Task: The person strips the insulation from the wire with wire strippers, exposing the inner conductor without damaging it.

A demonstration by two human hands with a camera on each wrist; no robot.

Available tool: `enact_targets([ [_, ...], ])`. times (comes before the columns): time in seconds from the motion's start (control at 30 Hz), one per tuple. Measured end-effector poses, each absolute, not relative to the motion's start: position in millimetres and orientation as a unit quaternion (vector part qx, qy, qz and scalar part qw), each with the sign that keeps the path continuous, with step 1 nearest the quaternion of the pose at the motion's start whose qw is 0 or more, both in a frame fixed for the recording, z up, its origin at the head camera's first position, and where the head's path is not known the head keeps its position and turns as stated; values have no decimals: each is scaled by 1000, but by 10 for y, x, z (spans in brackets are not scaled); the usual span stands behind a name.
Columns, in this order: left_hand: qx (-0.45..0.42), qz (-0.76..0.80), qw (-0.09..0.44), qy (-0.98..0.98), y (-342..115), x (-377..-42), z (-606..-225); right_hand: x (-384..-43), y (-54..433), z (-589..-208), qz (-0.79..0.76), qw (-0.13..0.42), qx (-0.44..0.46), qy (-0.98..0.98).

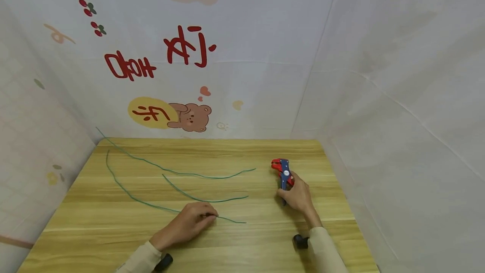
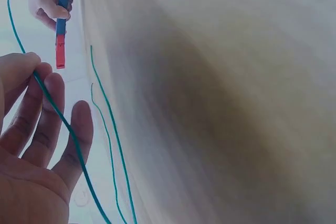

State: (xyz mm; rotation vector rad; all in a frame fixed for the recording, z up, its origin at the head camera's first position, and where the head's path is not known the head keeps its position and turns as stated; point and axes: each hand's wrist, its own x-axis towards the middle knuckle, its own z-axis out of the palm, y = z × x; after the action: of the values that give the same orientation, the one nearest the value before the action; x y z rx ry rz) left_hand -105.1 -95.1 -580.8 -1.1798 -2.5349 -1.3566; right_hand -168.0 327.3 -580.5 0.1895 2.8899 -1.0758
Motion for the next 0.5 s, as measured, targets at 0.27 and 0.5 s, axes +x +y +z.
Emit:
enact_targets([
  [0.27, -349, -491, 58, -796, -895, -1128, -5742, -1637, 3200, -5699, -429, 6, 51, 902],
  [0.5, -311, -526, 63, -789, -867, -1195, -5620, -1591, 3128, -5585, -473, -20, 37, 880],
])
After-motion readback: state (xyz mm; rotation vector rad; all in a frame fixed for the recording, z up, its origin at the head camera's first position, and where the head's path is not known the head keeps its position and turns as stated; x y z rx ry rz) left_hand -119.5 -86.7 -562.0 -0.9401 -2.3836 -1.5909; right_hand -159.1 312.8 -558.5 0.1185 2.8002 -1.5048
